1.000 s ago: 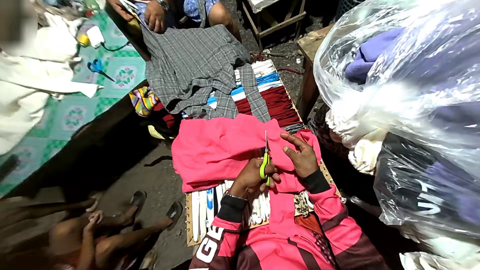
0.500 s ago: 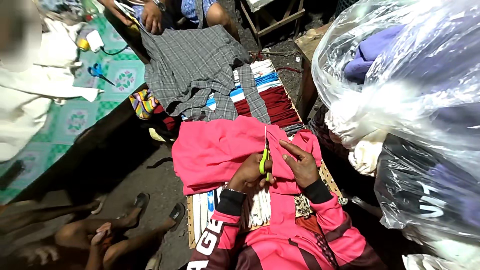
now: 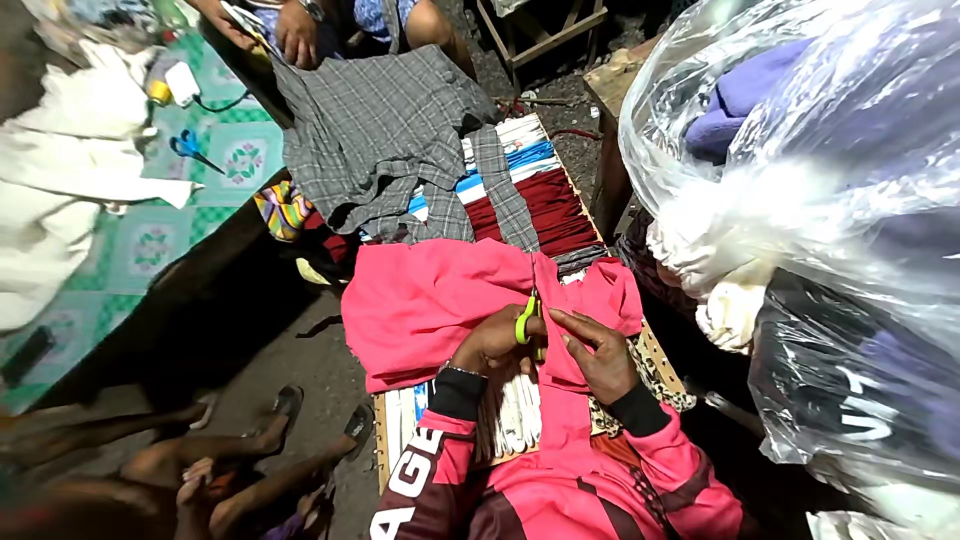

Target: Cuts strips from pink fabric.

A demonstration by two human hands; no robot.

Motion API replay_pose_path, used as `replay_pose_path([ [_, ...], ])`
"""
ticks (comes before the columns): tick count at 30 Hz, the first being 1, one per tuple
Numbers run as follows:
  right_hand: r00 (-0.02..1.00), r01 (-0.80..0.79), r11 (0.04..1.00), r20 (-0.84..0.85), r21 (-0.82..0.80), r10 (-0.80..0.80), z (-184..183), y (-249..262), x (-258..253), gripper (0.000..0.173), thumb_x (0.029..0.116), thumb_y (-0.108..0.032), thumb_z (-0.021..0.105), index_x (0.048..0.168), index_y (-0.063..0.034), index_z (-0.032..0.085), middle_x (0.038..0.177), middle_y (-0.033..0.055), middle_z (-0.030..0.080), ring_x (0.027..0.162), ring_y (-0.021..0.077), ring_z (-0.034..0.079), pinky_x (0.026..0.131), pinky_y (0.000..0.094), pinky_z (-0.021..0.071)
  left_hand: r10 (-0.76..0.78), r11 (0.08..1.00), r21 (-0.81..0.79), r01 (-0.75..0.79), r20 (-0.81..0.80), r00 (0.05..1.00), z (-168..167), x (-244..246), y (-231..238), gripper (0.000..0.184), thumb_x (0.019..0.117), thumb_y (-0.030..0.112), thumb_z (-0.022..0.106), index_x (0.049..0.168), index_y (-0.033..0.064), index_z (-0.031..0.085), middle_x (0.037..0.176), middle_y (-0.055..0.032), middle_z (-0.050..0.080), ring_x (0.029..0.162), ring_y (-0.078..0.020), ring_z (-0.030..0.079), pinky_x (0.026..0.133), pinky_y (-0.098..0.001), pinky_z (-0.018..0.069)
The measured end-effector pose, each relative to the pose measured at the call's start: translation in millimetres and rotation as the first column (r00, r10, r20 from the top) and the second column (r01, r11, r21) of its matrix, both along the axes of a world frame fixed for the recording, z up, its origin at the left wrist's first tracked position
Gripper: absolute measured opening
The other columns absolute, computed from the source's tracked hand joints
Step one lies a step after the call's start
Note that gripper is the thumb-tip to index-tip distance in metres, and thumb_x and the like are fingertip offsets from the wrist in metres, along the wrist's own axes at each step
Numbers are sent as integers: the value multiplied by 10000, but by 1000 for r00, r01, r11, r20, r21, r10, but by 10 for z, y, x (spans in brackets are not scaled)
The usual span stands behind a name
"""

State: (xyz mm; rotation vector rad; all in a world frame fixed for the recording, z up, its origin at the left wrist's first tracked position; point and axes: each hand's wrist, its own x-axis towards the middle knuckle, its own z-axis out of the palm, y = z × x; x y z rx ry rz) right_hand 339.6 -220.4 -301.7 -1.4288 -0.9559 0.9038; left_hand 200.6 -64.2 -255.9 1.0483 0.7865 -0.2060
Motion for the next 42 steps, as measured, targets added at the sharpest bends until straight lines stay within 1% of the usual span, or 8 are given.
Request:
replay_pose_path([
  [7,1000,3,1000,11,10,-3,20,-59,-23,360,1007,-63,557,1326,-129,709,1342,59,690,1267,132,635,1085,313,534,72,997,37,-73,19,997,-29,-81,-79,147,999,102,567,1110,8,584,784,-86,719,514,-122,649,415,-225,509],
  [19,996,71,997,-49,28,-69,-8,-258,-150,372,959,-92,646,1326,-96,702,1360,56,681,1292,153,618,1114,353,515,43,997,64,-45,32,999,46,-20,-72,211,923,227,624,1030,50,581,788,-54,677,663,-174,691,590,-364,616],
  [25,921,330,944,227,-14,-318,208,36,236,351,988,-391,621,891,-78,747,1264,94,699,1029,186,697,861,404,589,41,987,152,-54,87,995,111,-119,-122,333,879,303,719,1075,60,600,867,-15,690,751,-142,694,689,-354,618],
  [28,957,279,958,95,-60,-272,282,502,409,407,1071,-353,483,1223,-13,649,1213,123,684,1004,201,706,872,427,608,15,983,180,-39,130,991,138,-139,-108,536,860,378,761,1203,7,583,1059,-79,737,946,-196,727,825,-370,615],
  [31,970,-89,965,-243,-247,27,208,964,469,556,1103,-475,344,1415,-62,548,1233,149,695,1028,254,706,887,473,577,-25,979,201,-7,156,987,170,-127,-87,627,881,403,741,1285,-34,545,1175,-153,722,985,-248,730,843,-390,610],
  [33,923,-296,914,-331,-277,198,143,1108,483,588,1097,-517,332,1358,-79,624,1186,138,704,1073,228,674,969,479,534,-18,978,208,-14,154,988,224,-140,-86,619,885,398,731,1287,-33,543,1179,-158,723,958,-245,734,808,-382,615],
  [36,890,-349,922,-368,-167,270,157,1027,454,327,1076,-347,513,1129,-80,694,899,40,706,773,95,653,731,323,569,-11,974,224,-26,159,987,311,-168,-80,537,899,346,712,1265,-21,570,1146,-145,731,928,-220,731,783,-361,609],
  [42,950,67,997,-306,31,-54,280,864,536,204,976,-189,684,1165,-115,667,935,38,694,722,106,634,642,292,561,-21,981,195,-17,190,982,268,-150,-68,588,888,382,730,1281,-18,551,1170,-149,729,944,-224,736,785,-365,613],
])
